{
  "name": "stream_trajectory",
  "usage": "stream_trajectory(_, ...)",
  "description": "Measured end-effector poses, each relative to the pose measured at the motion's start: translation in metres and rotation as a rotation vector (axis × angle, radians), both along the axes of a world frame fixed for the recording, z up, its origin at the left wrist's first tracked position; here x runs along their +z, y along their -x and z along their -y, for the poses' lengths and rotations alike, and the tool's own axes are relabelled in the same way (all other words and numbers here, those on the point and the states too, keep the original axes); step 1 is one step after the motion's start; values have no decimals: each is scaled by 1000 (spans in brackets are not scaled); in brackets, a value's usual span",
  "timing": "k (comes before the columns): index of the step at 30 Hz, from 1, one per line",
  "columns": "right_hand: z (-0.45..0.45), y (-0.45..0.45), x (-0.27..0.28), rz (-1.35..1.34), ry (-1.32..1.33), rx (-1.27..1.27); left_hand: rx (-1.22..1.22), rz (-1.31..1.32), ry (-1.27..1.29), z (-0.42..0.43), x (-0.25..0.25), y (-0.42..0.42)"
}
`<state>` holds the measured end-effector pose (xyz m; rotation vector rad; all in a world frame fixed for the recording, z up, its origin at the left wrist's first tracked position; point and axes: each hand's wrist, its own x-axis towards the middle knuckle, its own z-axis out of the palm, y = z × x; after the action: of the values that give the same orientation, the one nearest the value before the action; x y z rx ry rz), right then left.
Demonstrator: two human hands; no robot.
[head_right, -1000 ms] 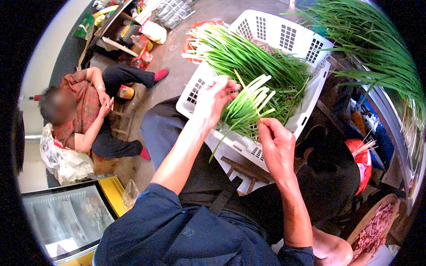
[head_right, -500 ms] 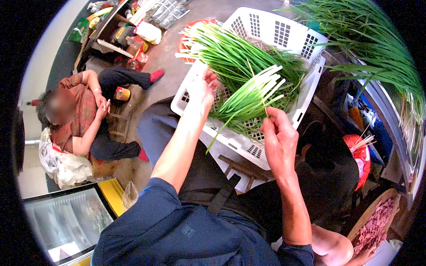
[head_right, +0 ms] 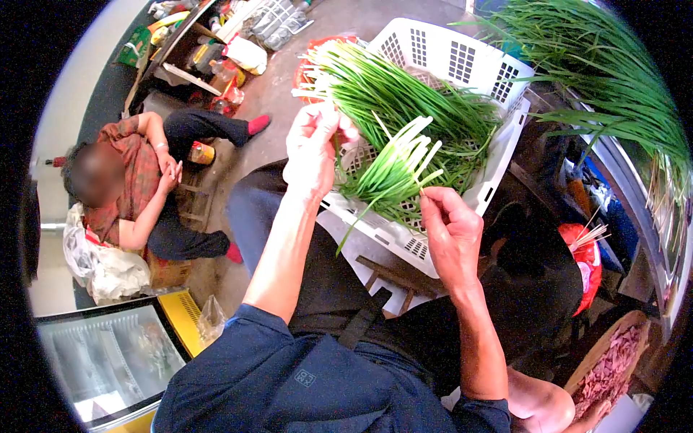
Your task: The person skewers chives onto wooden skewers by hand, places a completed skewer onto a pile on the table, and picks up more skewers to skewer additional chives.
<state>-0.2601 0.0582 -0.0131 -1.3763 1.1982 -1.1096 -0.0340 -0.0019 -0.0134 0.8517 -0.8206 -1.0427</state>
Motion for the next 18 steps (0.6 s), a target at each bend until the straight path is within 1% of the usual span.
stream_trajectory(1, 0, 0, -1, -3, 1, -1, -1, -3, 1, -1, 0, 4)
stream_trajectory(3, -1, -2, -3, 22, 21, 28, -36, -23, -83, -1, 1, 11)
stream_trajectory(7, -3, -5, -2, 39, 16, 42, -78, -103, -123, -2, 3, 17)
stream_trajectory(15, -3, -6, 1, -1, 23, 46, -103, -121, -81, -3, 7, 23)
stream_trajectory(18, -3, -6, 1, -6, 28, 45, -99, -121, -102, -7, 17, 30)
